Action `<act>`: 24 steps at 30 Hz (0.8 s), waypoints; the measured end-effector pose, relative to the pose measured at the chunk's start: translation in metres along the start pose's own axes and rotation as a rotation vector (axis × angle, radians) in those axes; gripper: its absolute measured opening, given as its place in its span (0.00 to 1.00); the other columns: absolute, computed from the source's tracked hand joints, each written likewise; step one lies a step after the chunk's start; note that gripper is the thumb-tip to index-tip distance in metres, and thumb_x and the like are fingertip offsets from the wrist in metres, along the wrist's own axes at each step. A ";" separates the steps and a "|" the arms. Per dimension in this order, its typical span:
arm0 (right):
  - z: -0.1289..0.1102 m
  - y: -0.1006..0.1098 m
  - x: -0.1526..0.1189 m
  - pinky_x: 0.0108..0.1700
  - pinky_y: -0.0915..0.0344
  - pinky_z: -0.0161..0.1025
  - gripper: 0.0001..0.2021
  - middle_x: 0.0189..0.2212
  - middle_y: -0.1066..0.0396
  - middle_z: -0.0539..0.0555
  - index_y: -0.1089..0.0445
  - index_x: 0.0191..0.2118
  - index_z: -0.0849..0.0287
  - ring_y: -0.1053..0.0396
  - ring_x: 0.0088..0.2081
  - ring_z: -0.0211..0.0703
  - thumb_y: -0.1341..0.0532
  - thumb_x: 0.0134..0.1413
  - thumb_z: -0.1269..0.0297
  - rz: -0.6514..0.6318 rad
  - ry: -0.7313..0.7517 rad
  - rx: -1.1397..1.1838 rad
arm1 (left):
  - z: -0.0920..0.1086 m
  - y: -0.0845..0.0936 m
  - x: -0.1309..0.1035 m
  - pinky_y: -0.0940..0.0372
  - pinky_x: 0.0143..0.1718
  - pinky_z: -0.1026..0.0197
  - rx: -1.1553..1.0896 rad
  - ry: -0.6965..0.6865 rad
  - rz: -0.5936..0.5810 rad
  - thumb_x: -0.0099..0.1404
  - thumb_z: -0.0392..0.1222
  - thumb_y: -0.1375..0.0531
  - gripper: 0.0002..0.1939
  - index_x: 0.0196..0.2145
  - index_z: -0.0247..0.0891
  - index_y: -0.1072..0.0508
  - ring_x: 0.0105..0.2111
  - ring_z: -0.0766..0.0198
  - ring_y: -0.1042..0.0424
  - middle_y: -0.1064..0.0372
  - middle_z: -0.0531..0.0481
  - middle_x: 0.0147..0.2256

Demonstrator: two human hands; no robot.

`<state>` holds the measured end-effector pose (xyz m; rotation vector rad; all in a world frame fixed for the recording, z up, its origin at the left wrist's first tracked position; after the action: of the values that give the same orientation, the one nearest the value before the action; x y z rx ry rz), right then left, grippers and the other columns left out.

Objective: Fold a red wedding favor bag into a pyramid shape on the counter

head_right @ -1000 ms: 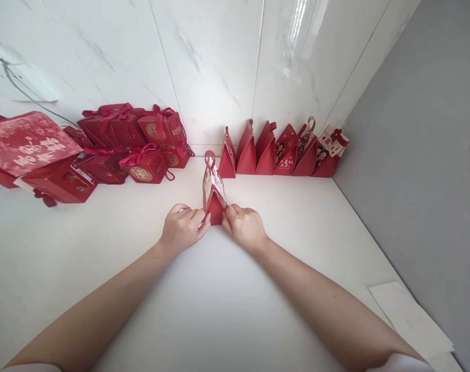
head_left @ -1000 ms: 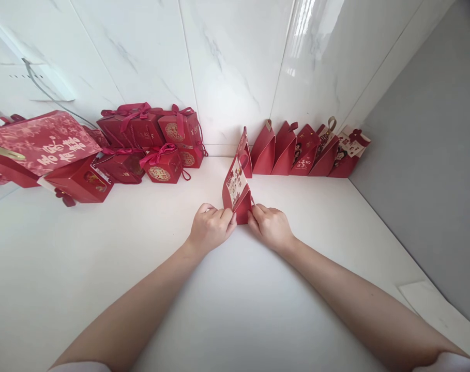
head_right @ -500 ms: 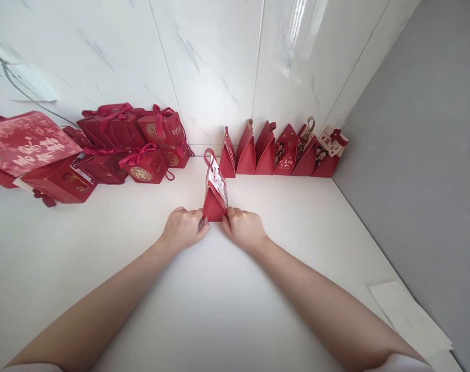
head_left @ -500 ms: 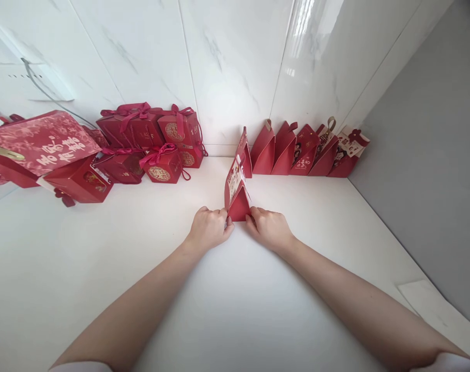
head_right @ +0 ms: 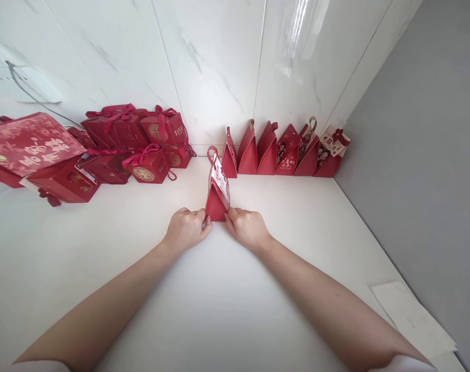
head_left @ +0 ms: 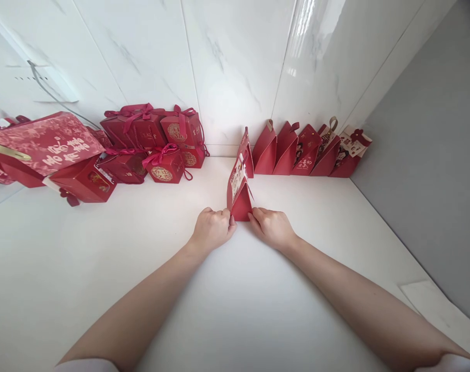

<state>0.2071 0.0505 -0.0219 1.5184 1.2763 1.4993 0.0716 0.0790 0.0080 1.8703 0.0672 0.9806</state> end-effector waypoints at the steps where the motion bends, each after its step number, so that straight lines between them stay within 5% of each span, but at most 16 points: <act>1: 0.000 0.000 0.000 0.25 0.56 0.38 0.15 0.25 0.29 0.51 0.34 0.31 0.60 0.34 0.23 0.39 0.50 0.69 0.64 0.006 -0.004 0.004 | 0.000 0.001 0.000 0.42 0.27 0.57 -0.004 -0.003 0.003 0.61 0.36 0.45 0.11 0.21 0.37 0.32 0.14 0.61 0.35 0.32 0.49 0.15; 13: 0.000 0.006 -0.002 0.26 0.55 0.38 0.15 0.25 0.28 0.51 0.34 0.30 0.60 0.36 0.22 0.37 0.51 0.68 0.65 0.067 -0.007 0.049 | 0.004 0.008 0.000 0.41 0.27 0.58 -0.006 -0.045 0.084 0.59 0.35 0.43 0.10 0.20 0.37 0.32 0.14 0.64 0.35 0.33 0.51 0.15; 20: -0.004 0.015 -0.002 0.26 0.55 0.37 0.14 0.20 0.31 0.48 0.37 0.24 0.58 0.38 0.21 0.36 0.47 0.62 0.64 0.108 -0.032 0.092 | -0.003 0.020 0.003 0.37 0.39 0.56 -0.057 -0.031 0.171 0.65 0.43 0.42 0.15 0.21 0.39 0.34 0.18 0.65 0.34 0.33 0.53 0.17; 24: -0.009 0.023 -0.003 0.26 0.54 0.37 0.17 0.21 0.30 0.50 0.35 0.25 0.59 0.37 0.21 0.36 0.48 0.65 0.60 0.214 0.013 0.083 | -0.003 0.028 0.006 0.40 0.33 0.58 -0.026 -0.023 0.188 0.67 0.44 0.42 0.13 0.25 0.39 0.34 0.19 0.66 0.37 0.35 0.54 0.18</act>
<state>0.2028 0.0390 -0.0005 1.7480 1.2287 1.6079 0.0639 0.0693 0.0338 1.8884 -0.1368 1.0814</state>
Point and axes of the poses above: each hand's wrist, its own x-axis towards the middle knuckle, its own y-axis out of the back of the hand, z = x × y, the point moved 7 cm from there along x, towards the middle knuckle
